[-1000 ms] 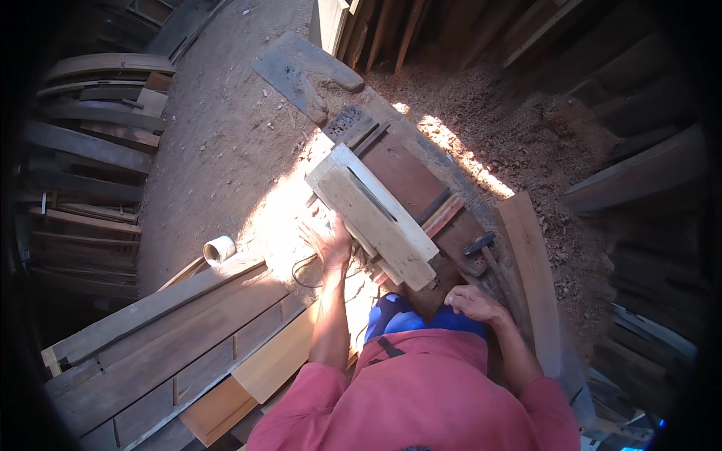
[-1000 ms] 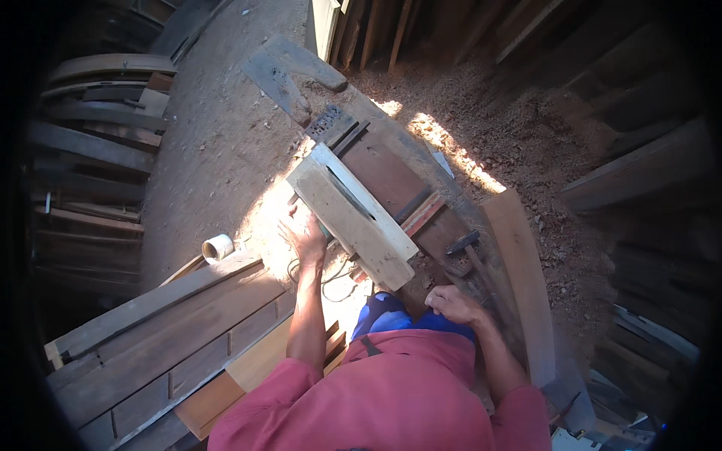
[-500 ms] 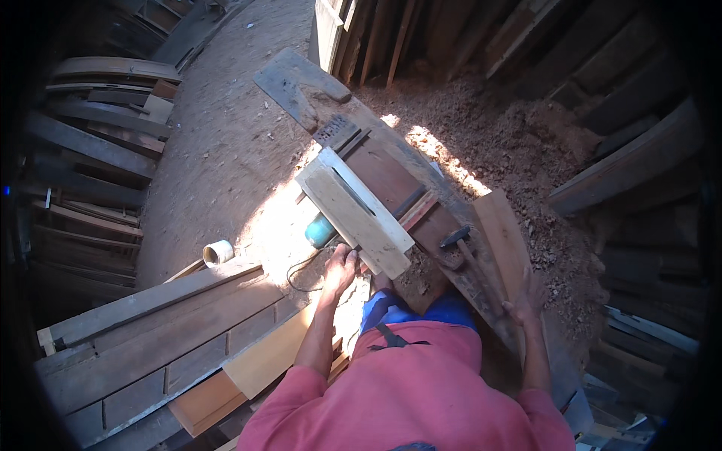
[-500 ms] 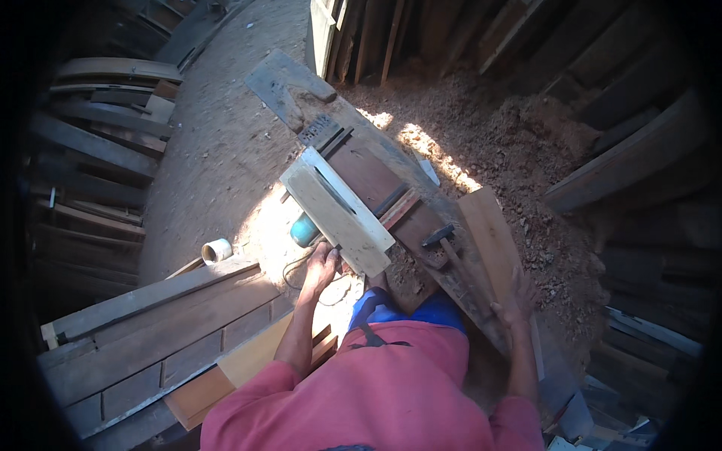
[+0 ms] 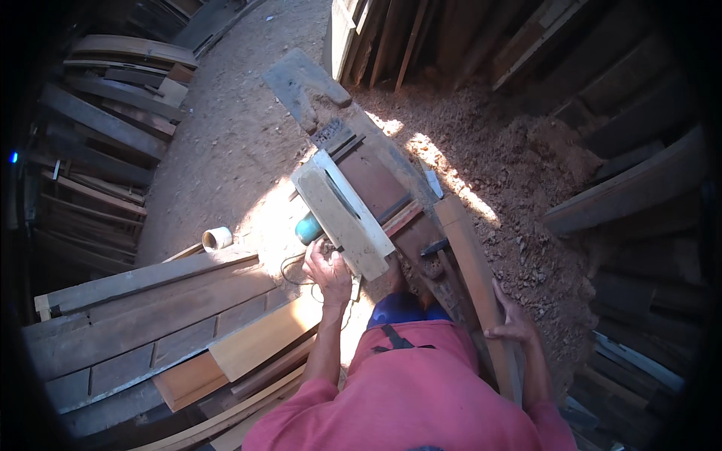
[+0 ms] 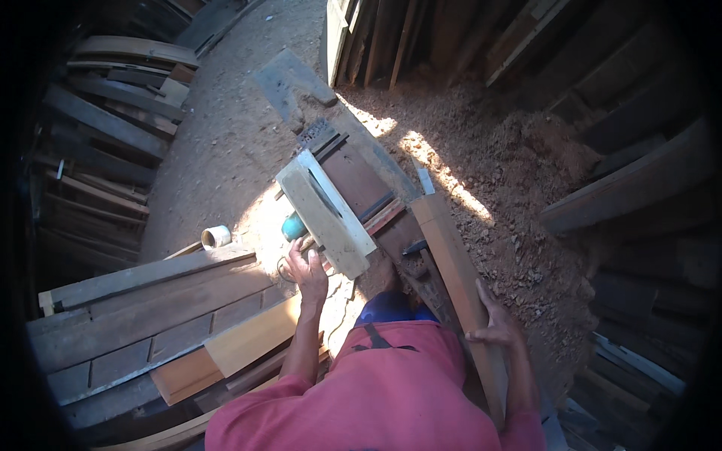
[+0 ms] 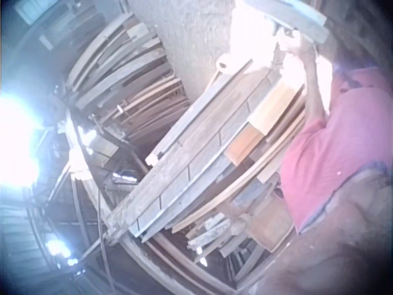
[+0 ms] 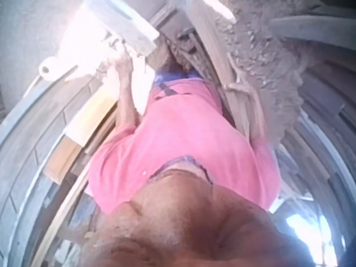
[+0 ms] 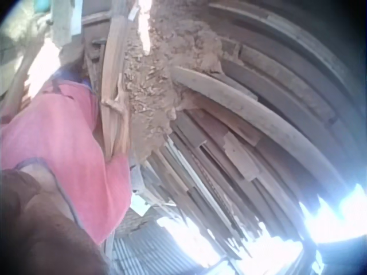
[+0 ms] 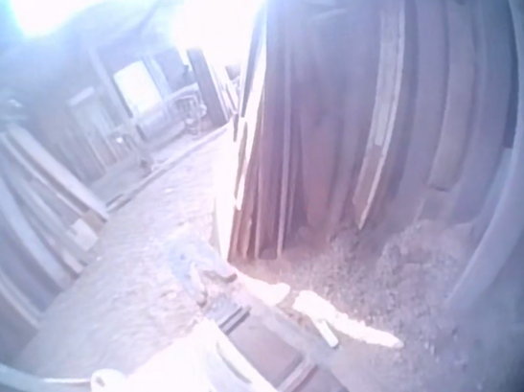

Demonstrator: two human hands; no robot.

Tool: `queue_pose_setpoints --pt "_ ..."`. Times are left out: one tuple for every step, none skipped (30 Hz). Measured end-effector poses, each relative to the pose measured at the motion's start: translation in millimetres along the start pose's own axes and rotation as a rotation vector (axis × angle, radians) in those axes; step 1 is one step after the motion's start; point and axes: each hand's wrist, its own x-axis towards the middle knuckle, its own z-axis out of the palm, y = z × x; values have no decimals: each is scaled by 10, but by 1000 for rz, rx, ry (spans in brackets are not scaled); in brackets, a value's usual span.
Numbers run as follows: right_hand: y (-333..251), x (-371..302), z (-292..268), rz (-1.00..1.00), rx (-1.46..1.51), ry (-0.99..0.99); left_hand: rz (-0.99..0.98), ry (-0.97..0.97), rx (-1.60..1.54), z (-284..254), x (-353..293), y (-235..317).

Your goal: The person sands the curved edge of a wooden plank by pressing it against a stationary sanding machine, then unplugs a power cord and moves a wooden block on the machine's table.

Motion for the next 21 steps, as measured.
queue_pose_setpoints --pt "-94 14 59 -37 145 -114 79 -92 -113 -5 -56 165" --pt "-241 40 130 -72 288 -233 153 -180 -224 -10 -120 329" --pt "-528 47 240 -46 442 -275 141 -269 -289 -10 -208 545" --pt "-501 102 384 -67 502 -316 132 -361 -356 16 -289 726" --pt "-631 153 508 -64 508 -335 129 -372 -379 80 -354 775" --pt "-750 195 622 -57 513 -346 129 -390 -409 151 -383 839" --pt "-796 255 730 -45 506 -349 29 -411 -545 199 -395 901" --pt "-803 317 838 -28 522 -363 15 -411 -549 214 -382 899" --pt "-780 373 910 -10 538 -376 8 -372 -476 226 -372 879" --pt "-734 418 949 3 532 -382 1 -334 -402 259 -353 850" --pt "-681 457 998 30 578 -378 8 -328 -476 300 -303 822" --pt "-632 495 1036 58 624 -373 -8 -330 -477 315 -265 798" --pt "-579 529 1062 72 621 -378 22 -327 -361 318 -234 785" --pt "-564 568 1064 78 602 -392 51 -321 -246 319 -199 770" --pt "-559 608 1063 84 584 -406 36 -322 -249 342 -176 727" --pt "-565 640 1069 97 577 -411 44 -323 -227 366 -159 683" --pt "-639 667 1073 116 587 -406 55 -329 -209 392 -131 661" --pt "-683 695 1071 136 596 -401 43 -334 -216 402 -107 643" --pt "-667 720 1077 149 590 -401 46 -354 -218 396 -86 630" --pt "-632 744 1100 138 590 -408 50 -371 -217 384 -52 629" --pt "-613 759 1111 127 589 -415 40 -375 -220 385 -36 625"
